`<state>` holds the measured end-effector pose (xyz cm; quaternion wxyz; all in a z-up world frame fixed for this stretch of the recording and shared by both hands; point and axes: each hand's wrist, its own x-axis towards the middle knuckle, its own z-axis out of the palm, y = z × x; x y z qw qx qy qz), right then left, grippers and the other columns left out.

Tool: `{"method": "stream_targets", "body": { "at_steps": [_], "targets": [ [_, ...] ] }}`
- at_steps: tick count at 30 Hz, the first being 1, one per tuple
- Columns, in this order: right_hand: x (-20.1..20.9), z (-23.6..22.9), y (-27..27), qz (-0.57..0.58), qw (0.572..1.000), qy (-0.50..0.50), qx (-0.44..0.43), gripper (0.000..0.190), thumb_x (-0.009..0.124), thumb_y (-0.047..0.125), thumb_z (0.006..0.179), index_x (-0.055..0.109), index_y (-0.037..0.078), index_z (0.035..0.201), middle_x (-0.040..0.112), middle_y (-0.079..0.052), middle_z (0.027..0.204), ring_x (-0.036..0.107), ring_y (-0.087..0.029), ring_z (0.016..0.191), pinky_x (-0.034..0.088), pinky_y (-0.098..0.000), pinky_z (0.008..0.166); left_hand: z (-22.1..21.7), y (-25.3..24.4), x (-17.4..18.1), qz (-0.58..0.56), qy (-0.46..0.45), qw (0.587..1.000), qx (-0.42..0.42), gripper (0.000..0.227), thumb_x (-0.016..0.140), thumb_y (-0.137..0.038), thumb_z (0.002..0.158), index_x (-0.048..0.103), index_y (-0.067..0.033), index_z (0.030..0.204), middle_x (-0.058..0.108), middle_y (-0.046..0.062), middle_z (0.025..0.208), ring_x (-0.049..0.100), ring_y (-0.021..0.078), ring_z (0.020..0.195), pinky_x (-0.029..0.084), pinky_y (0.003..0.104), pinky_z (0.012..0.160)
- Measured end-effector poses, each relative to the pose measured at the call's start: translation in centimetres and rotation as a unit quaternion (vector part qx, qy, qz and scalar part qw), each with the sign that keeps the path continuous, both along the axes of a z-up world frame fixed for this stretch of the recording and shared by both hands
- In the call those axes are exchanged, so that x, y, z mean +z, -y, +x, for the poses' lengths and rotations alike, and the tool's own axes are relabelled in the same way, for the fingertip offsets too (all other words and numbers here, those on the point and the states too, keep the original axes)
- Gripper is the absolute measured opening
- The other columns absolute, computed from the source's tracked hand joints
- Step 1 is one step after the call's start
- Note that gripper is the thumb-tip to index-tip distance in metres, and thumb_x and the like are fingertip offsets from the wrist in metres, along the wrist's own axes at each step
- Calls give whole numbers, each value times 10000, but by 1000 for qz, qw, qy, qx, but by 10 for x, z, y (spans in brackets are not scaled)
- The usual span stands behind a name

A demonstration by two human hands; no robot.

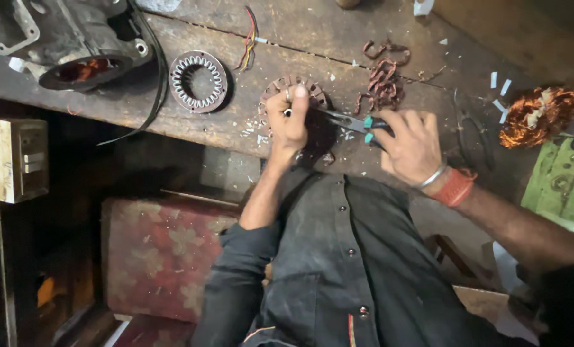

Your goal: The person uses pliers to pull and cut copper wire coils from a circular motor stator on a workbench. The removed copper pieces are gathered and placed into a pile on the table.

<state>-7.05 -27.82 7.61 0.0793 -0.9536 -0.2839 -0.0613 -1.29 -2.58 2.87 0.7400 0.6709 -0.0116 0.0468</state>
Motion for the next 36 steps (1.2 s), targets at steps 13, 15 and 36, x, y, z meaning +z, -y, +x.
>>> {"method": "stream_targets", "body": {
  "at_steps": [13, 15, 36],
  "targets": [
    [-50, -13, 2, 275, 888, -367, -19, 296, 658, 77, 655, 789, 122, 916, 645, -76, 835, 661, -234, 733, 517, -359, 655, 9, -13, -46, 29, 171, 983, -63, 460, 611, -287, 945, 369, -39, 641, 303, 30, 612, 316, 141, 560, 260, 359, 557],
    [-59, -14, -2, 330, 739, -570, -143, 313, 641, 47, 661, 797, 100, 927, 670, -108, 830, 573, -270, 615, 440, -378, 596, 14, -14, -40, 20, 171, 983, -68, 451, 603, -285, 942, 379, -35, 640, 326, 29, 602, 331, 140, 552, 267, 356, 548],
    [-83, -35, -11, 112, 989, 77, -50, 344, 723, 178, 691, 768, 119, 1028, 655, -80, 1216, 578, -292, 992, 389, -477, 909, 30, -17, -19, 58, 83, 990, -102, 356, 589, -188, 932, 520, 12, 646, 446, 34, 564, 430, 95, 557, 360, 345, 537]
  ]
}}
